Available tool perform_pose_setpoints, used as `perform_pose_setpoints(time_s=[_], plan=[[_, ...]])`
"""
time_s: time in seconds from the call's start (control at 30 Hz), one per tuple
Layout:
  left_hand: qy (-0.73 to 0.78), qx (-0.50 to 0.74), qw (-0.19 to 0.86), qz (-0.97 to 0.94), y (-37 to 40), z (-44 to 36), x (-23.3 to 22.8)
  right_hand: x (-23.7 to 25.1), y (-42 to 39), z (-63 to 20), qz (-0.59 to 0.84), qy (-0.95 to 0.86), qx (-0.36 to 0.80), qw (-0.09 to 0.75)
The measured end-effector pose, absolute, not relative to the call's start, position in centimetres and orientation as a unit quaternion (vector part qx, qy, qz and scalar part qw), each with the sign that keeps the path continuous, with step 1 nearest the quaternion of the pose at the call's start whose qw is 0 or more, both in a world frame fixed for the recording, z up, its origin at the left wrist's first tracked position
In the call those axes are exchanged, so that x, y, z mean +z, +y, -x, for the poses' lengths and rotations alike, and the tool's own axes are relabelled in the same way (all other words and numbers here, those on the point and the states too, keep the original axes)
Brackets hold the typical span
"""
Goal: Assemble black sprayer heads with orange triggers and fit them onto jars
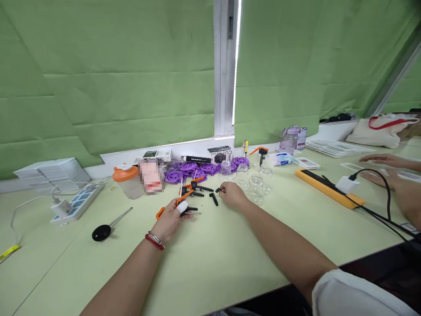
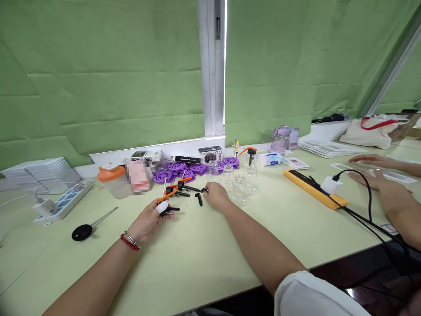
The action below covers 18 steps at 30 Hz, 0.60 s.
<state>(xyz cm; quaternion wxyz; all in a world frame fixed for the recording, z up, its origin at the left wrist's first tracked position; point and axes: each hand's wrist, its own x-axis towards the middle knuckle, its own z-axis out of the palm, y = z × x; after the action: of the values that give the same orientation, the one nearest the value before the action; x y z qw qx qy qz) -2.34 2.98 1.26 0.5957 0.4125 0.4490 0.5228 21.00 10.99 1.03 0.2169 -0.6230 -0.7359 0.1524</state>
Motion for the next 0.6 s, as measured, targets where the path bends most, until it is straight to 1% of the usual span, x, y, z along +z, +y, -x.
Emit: perform_pose_setpoints(time_s=[0.1, 0.17, 0.23, 0.43, 0.6], plan=[[0.440, 0.538, 0.600, -0.397, 3.0, 2.3, 1.4, 1.4, 9.4, -19.9, 0.469, -0.824, 0.179, 0.262], [0.434, 0.544, 0.603, -0.390, 2.9, 2.3, 1.7, 1.5, 8.3, -19.0, 0.383, -0.868, 0.177, 0.261], [0.438, 0.541, 0.604, -0.389, 2.7, 2.1, 2.0, 1.5, 7.4, -18.1, 0.331, -0.892, 0.167, 0.258], [0.444, 0.520, 0.614, -0.395, 2.3, 1.7, 2.3, 1.2, 6.2, -17.2, 0.318, -0.900, 0.150, 0.258], [0.444, 0.519, 0.590, -0.430, 2.2, 1.5, 1.9, 1.1, 6.1, -17.2, 0.360, -0.878, 0.216, 0.227]])
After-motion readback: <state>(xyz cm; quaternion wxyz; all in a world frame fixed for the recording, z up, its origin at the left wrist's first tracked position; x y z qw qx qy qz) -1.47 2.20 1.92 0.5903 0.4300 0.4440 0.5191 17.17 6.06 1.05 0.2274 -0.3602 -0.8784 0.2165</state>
